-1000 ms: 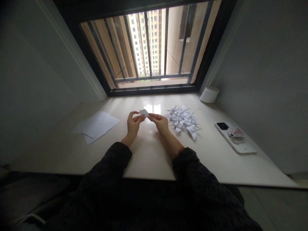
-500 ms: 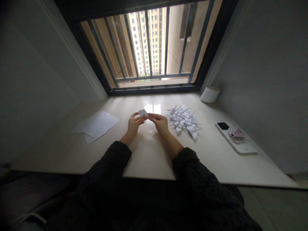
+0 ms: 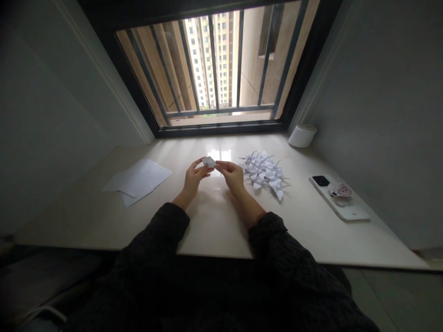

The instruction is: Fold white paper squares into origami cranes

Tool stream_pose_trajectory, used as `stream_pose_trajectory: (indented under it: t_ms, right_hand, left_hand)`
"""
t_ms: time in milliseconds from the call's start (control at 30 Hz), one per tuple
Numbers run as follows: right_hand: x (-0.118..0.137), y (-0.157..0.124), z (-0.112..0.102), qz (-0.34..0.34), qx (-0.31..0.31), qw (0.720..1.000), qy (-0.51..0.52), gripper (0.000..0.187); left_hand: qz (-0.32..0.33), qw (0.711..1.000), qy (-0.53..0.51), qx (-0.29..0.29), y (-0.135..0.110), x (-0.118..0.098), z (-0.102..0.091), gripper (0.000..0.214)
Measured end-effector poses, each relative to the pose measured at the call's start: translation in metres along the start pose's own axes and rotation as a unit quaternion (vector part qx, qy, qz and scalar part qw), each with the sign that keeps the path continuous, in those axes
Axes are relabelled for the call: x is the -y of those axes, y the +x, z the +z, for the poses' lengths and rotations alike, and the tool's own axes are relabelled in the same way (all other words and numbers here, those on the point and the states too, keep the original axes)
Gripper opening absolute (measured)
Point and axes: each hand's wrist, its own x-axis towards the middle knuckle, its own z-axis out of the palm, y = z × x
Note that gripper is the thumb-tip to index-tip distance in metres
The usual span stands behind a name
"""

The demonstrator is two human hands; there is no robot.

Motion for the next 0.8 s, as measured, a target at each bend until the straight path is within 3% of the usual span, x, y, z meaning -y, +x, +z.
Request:
stream_pose_trajectory:
  t_ms: [200,400,600,800]
  right_hand:
    - [0.0012,-0.0031,0.0021,-0.042,0.031,0.996,-0.076,0.04]
    - [0.0035,-0.0041,0.0029,-0.008,0.035,0.985,-0.167,0.039]
    - [0.0011,-0.0043,0.0046,0.028,0.021,0.991,-0.125,0.036]
    - [0.0003,-0.0045,0.0059,0.055,0.03,0.995,-0.083,0.033]
  left_hand:
    - [-0.024,0.996,0.083,-0.021,0.0017,0.0033,-0.0042,0.038]
    - [-0.018,0.994,0.101,-0.031,-0.0015,0.0035,-0.0013,0.037]
    - [0.009,0.991,0.13,-0.023,0.0006,0.0011,-0.0022,0.034]
    - [0.039,0.986,0.15,-0.056,0.0043,0.0042,-0.0031,0.031]
